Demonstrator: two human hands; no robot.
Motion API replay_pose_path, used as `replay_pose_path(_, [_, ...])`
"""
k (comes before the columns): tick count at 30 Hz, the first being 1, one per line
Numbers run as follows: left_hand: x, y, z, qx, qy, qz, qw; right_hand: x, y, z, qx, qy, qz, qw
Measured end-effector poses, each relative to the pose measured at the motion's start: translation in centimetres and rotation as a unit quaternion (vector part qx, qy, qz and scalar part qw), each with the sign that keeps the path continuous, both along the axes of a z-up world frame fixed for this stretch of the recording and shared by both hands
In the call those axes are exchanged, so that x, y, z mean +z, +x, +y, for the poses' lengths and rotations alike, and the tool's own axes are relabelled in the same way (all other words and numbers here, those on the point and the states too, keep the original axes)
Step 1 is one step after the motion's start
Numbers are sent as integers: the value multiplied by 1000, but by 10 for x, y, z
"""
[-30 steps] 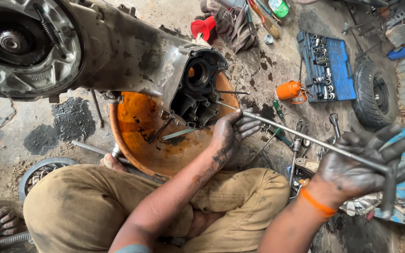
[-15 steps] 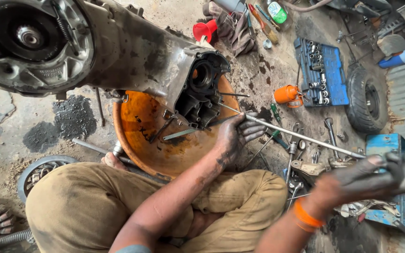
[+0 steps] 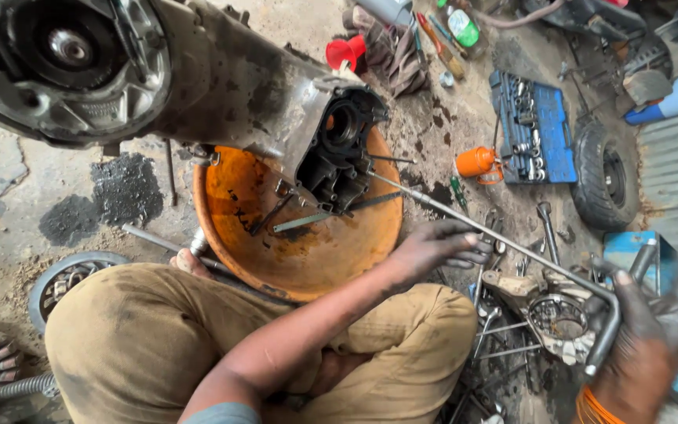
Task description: The person sits on the workshop floor working on a scooter engine casing held in an orange basin. They use a T-handle socket wrench to loosen and remove bolts from the black crankcase cover, reposition the wrench repeatedly, and use a screwdriver to pry and adjust parts inside the casing.
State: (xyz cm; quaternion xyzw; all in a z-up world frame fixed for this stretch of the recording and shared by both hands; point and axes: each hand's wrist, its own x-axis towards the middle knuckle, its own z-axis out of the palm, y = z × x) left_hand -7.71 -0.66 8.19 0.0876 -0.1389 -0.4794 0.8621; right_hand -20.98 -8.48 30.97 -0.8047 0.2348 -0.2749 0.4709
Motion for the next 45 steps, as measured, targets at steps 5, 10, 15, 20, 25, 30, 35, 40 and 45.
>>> replay_pose_path(5, [38, -10, 38, 249, 210, -308, 894, -20, -10, -36, 16, -108, -114, 987])
replay_pose_path(10, [32, -2, 45, 428, 291, -382, 765, 21, -1, -29, 79, -53, -2, 995])
replay_pose_path(15, [20, 25, 54, 502, 377, -462, 627, 35, -3, -13, 91, -234, 137, 958])
replay_pose_path(20, [6, 41, 46, 358, 475, -607, 528, 35, -17, -58, 28, -299, 316, 900])
replay_pose_path(25, [17, 23, 41, 333, 454, -697, 444, 14, -43, -152, -30, -71, 371, 926])
replay_pose_path(30, [47, -7, 24, 376, 368, -699, 484, -10, -48, -141, 130, 176, 116, 969])
replay_pose_path(35, [105, -24, 5, 387, 264, -712, 522, -10, -34, -45, 62, 113, 99, 987])
replay_pose_path(40, [115, -20, -44, 409, 228, -678, 566, 27, -49, -22, 113, 110, 126, 979])
replay_pose_path(45, [132, -21, -36, 418, 286, -662, 552, 46, -43, -27, 151, -327, 266, 894])
